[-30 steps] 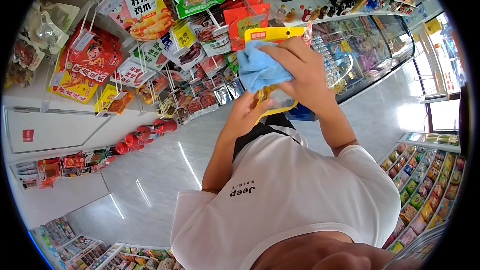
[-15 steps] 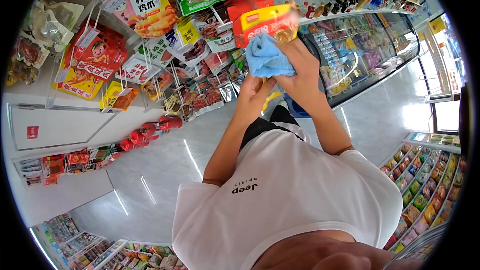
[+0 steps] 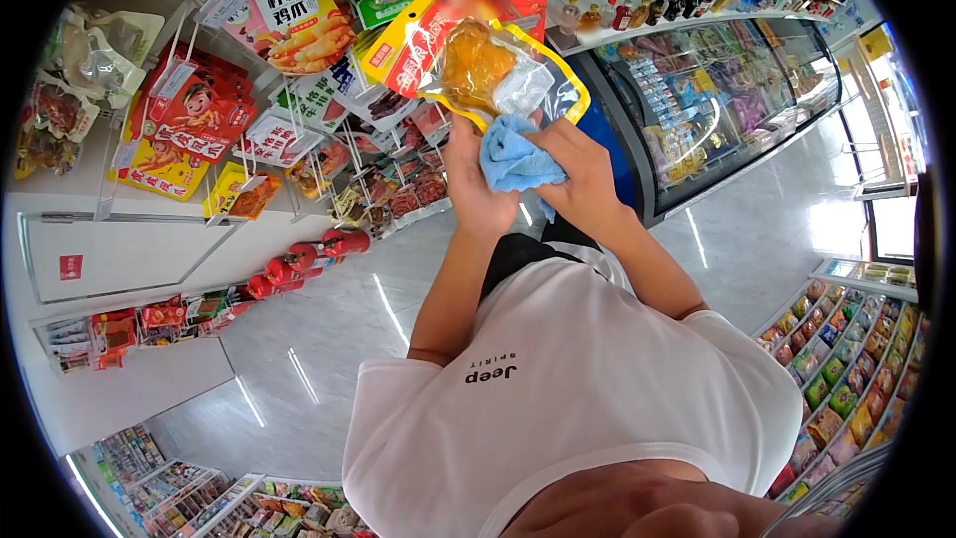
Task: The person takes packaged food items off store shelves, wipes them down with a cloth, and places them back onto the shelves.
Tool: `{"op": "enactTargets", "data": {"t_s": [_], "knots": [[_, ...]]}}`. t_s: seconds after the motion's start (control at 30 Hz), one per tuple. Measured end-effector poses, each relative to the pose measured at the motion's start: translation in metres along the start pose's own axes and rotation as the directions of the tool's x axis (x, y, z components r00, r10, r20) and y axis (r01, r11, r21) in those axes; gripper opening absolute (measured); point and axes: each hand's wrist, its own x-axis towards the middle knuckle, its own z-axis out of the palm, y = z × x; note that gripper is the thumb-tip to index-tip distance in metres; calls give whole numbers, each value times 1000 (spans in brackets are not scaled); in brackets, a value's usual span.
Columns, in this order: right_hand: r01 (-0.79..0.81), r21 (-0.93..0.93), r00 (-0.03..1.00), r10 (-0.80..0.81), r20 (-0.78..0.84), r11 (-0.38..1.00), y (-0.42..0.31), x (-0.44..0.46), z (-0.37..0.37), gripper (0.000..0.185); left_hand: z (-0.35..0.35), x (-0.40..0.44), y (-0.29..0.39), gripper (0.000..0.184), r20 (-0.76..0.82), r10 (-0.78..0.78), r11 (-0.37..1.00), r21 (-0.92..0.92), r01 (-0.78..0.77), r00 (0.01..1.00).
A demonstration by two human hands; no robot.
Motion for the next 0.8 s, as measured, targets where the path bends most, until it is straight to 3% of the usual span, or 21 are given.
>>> {"op": "enactTargets", "data": {"t_s": [0.1, 0.2, 0.23, 0.33, 0.4, 0.5, 0.6, 0.63, 0.73, 0.77, 0.8], "knots": [[44, 31, 995, -47, 92, 999, 7, -6, -4, 35, -6, 2, -1, 52, -99, -23, 1000, 6, 24, 995], [-19, 27, 985, 14, 173, 999, 7, -15, -10, 34, -1, 7, 6, 54, -120, 63, 994, 95, -52, 991], [-15, 16, 994, 13, 112, 1000, 9, -14, -12, 34, 2, 7, 6, 52, -97, 61, 998, 13, -60, 993], [-36, -6, 997, 36, -63, 999, 14, -5, -16, 35, -6, 5, 1, 50, -170, 40, 999, 22, -36, 985], [-76, -7, 982, 73, -176, 997, 16, 6, -20, 35, -4, -1, -3, 53, -135, 42, 996, 84, -30, 990], [-5, 23, 971, 11, -239, 1000, 2, 24, -18, 35, -4, -5, -12, 53, -61, 14, 988, 155, -4, 998], [54, 29, 969, -45, -244, 998, -4, 29, -7, 35, 1, -6, -24, 52, -109, 117, 979, 178, -97, 987], [47, 28, 977, -40, -210, 999, -4, 27, -5, 35, 0, -4, -24, 52, -180, 129, 984, 144, -104, 975], [34, 23, 991, -31, -132, 999, 0, 14, 1, 33, -12, -1, -3, 52, -292, -41, 996, -86, 17, 955], [30, 25, 995, -27, -98, 999, 4, 8, 2, 33, -13, -2, 6, 52, -71, -100, 986, -140, 89, 992], [25, 27, 998, -23, -63, 999, 6, 3, 2, 33, -14, -2, 9, 51, -96, -52, 989, -144, 38, 994]]}}
